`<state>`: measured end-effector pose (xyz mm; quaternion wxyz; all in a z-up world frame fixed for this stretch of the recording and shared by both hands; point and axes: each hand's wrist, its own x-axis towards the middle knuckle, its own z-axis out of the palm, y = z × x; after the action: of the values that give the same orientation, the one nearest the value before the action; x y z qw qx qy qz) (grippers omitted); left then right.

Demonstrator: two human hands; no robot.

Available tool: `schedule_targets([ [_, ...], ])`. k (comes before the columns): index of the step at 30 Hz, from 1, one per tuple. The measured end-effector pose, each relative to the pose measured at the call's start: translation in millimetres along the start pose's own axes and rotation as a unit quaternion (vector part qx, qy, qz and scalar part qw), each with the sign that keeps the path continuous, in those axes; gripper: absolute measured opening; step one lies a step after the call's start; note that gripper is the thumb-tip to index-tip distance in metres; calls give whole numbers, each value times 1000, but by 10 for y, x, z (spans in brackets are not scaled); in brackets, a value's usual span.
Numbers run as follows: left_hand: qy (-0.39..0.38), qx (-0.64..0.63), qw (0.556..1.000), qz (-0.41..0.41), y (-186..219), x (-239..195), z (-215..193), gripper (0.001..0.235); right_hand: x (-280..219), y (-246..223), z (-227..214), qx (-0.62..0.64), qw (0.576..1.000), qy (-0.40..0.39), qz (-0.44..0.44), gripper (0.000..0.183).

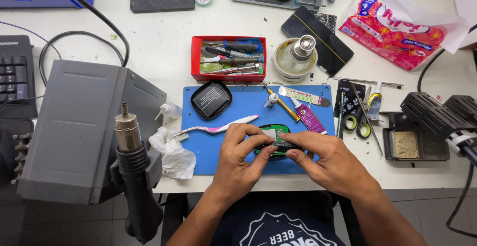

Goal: The person aligns a green circuit board with a black plastic housing and presses them together. They then use a small yellow tool to scrape or clean the surface of the assembled device.

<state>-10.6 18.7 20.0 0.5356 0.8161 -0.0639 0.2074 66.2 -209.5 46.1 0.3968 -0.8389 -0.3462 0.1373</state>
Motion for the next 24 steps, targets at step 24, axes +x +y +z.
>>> schedule_targets([
  [24, -92, -119, 967, -204, 40, -89, -33, 8, 20, 88, 232, 159, 984, -16, 76, 19],
])
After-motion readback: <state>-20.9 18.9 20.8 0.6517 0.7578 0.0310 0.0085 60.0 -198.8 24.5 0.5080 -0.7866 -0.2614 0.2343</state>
